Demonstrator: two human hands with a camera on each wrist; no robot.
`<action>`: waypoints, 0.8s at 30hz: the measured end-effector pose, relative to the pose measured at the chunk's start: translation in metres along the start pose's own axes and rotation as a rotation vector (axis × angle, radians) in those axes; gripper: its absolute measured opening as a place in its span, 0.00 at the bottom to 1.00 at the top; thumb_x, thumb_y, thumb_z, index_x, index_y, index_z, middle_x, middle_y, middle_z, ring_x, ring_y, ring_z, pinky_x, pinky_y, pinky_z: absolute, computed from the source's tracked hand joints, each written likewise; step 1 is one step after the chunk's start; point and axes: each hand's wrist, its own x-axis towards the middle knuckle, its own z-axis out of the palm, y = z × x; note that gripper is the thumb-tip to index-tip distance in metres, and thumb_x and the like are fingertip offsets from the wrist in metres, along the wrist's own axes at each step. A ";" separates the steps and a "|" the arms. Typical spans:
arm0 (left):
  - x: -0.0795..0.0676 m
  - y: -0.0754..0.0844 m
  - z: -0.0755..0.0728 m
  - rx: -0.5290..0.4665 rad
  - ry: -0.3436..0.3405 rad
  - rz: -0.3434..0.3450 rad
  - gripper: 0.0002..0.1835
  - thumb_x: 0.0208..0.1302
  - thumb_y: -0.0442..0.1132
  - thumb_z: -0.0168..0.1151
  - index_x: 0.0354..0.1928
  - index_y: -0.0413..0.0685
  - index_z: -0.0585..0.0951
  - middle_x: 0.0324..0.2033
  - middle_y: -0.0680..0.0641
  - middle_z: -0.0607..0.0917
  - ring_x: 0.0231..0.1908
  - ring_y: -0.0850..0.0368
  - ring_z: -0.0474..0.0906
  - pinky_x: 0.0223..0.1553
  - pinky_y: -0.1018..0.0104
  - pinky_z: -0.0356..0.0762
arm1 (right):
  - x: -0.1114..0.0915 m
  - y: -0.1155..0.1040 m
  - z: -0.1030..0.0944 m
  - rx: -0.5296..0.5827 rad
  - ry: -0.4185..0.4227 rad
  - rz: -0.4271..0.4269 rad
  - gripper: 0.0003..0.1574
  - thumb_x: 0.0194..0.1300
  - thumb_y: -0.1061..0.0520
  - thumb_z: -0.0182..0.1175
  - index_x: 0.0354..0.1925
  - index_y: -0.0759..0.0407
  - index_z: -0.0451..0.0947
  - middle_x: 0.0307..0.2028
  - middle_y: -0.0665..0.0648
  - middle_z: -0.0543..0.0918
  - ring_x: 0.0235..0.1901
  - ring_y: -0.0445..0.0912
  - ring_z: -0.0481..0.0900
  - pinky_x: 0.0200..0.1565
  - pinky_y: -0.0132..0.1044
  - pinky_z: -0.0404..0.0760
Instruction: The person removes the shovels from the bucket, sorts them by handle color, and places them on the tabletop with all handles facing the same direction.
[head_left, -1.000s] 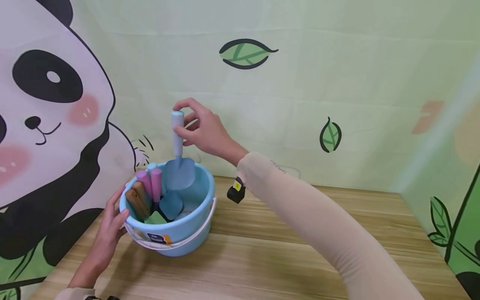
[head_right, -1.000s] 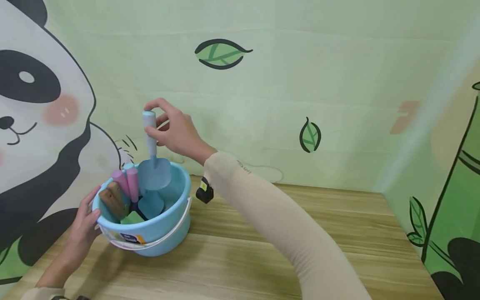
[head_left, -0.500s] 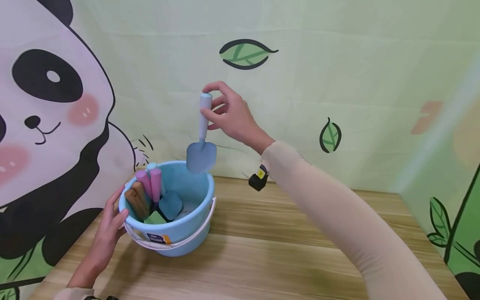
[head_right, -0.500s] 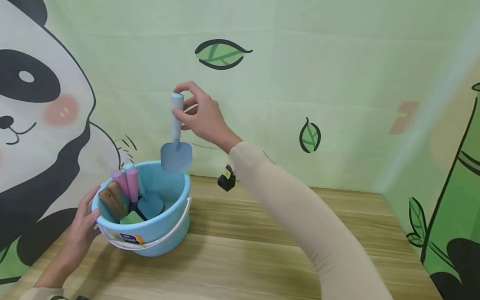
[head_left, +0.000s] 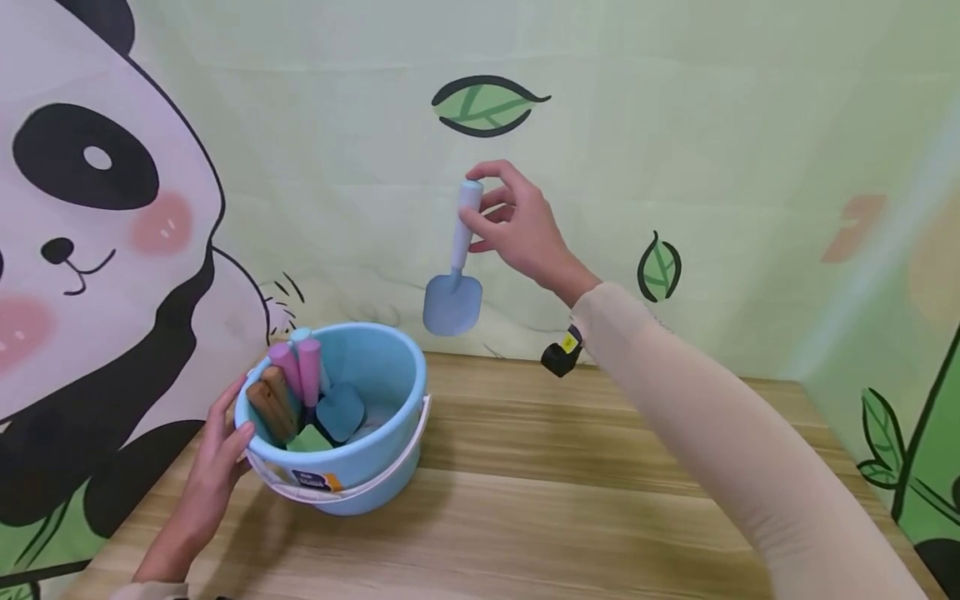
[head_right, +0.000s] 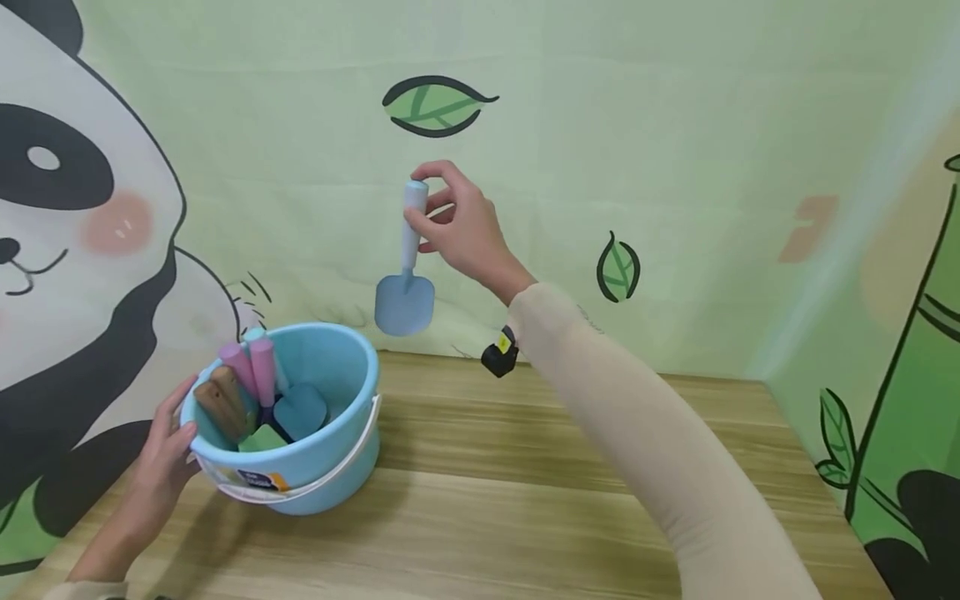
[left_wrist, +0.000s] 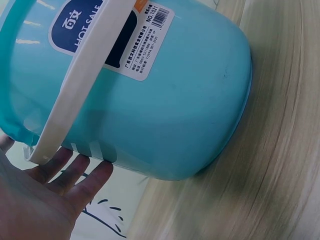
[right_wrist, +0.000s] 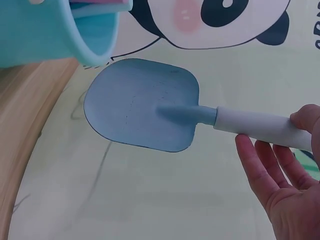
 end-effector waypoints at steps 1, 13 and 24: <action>0.000 0.000 0.000 0.000 0.001 -0.001 0.32 0.81 0.50 0.38 0.82 0.74 0.44 0.80 0.43 0.47 0.72 0.44 0.54 0.65 0.41 0.64 | -0.001 0.001 -0.003 -0.004 0.005 0.002 0.27 0.71 0.57 0.66 0.65 0.54 0.70 0.45 0.61 0.82 0.41 0.53 0.86 0.40 0.46 0.88; -0.007 -0.001 -0.009 -0.040 0.016 0.013 0.32 0.81 0.49 0.39 0.82 0.71 0.45 0.78 0.42 0.49 0.69 0.56 0.58 0.47 0.80 0.71 | -0.018 0.013 -0.026 -0.041 0.050 0.023 0.27 0.71 0.57 0.66 0.65 0.54 0.71 0.45 0.61 0.82 0.41 0.53 0.86 0.39 0.47 0.88; -0.010 0.002 -0.010 -0.076 -0.002 0.040 0.32 0.82 0.46 0.38 0.82 0.69 0.45 0.79 0.44 0.48 0.69 0.58 0.58 0.49 0.81 0.71 | -0.038 0.031 -0.059 -0.066 0.084 0.066 0.29 0.71 0.56 0.66 0.66 0.55 0.71 0.46 0.63 0.81 0.41 0.56 0.84 0.39 0.46 0.88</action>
